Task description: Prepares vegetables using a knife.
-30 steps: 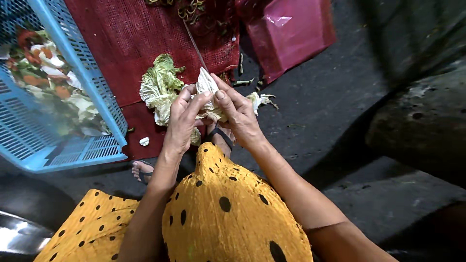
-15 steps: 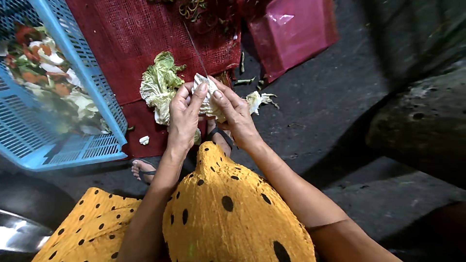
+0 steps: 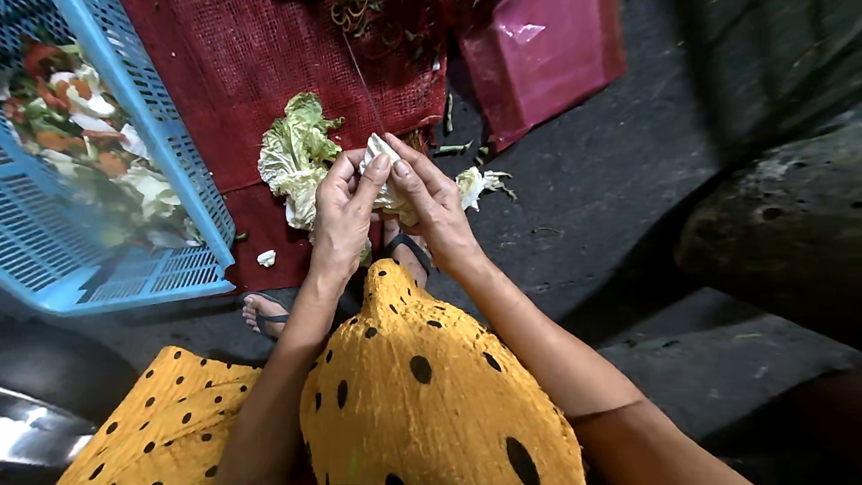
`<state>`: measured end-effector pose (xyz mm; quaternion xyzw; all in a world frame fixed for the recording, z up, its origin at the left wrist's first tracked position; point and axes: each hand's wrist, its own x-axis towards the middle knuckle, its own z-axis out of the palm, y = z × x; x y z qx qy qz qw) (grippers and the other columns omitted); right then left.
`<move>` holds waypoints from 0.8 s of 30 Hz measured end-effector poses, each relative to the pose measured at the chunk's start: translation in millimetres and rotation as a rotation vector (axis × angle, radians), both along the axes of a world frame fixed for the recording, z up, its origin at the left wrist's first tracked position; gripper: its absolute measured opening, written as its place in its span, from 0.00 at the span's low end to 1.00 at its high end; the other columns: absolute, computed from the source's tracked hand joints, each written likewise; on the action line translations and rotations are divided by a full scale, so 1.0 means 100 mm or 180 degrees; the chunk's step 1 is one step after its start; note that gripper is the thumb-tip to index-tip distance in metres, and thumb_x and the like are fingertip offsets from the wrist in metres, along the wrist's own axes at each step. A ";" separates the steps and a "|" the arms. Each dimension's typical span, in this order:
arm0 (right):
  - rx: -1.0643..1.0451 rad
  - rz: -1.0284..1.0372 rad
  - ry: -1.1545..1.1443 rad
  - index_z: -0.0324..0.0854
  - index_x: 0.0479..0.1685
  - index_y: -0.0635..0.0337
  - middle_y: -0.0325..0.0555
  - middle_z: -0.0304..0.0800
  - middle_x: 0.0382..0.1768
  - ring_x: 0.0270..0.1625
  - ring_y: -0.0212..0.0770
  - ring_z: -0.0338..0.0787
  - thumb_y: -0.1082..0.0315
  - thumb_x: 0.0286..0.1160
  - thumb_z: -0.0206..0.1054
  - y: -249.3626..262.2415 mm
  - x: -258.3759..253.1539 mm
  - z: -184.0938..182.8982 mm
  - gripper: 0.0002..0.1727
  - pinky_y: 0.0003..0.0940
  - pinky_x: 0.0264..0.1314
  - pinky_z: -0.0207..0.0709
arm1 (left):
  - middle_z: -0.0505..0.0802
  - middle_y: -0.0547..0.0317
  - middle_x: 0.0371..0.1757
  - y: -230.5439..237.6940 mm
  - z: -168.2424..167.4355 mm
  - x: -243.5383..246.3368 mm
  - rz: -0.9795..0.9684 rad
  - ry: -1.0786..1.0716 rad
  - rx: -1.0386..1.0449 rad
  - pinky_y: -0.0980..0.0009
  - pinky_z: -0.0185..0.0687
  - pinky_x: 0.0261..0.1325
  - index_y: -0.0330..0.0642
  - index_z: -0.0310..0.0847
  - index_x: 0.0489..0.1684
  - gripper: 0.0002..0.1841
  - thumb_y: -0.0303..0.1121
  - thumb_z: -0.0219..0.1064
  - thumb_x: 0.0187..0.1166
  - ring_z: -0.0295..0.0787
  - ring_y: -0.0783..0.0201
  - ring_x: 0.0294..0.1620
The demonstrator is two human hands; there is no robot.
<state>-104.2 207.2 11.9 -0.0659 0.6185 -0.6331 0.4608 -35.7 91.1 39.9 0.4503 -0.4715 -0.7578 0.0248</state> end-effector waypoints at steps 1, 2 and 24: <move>-0.0047 -0.0029 -0.0004 0.66 0.86 0.65 0.45 0.83 0.73 0.63 0.30 0.89 0.62 0.93 0.53 -0.01 0.01 0.01 0.27 0.26 0.62 0.86 | 0.91 0.58 0.39 0.01 0.00 0.00 0.0025 0.0013 0.0013 0.74 0.90 0.36 0.38 0.80 0.54 0.07 0.30 0.60 0.89 0.90 0.70 0.35; -0.0085 -0.0025 0.0014 0.65 0.86 0.65 0.45 0.83 0.72 0.63 0.30 0.89 0.63 0.93 0.53 -0.01 0.01 0.02 0.27 0.26 0.62 0.86 | 0.90 0.59 0.39 0.02 -0.01 0.00 0.0048 0.0010 0.0033 0.75 0.89 0.36 0.38 0.79 0.54 0.07 0.30 0.60 0.89 0.90 0.71 0.35; 0.0030 -0.0067 0.0961 0.70 0.82 0.70 0.50 0.82 0.77 0.65 0.29 0.89 0.67 0.88 0.61 0.05 0.01 -0.03 0.27 0.25 0.68 0.84 | 0.88 0.61 0.44 0.17 -0.01 -0.03 0.0292 0.0050 0.0163 0.68 0.90 0.37 0.48 0.76 0.55 0.14 0.45 0.49 0.94 0.89 0.67 0.40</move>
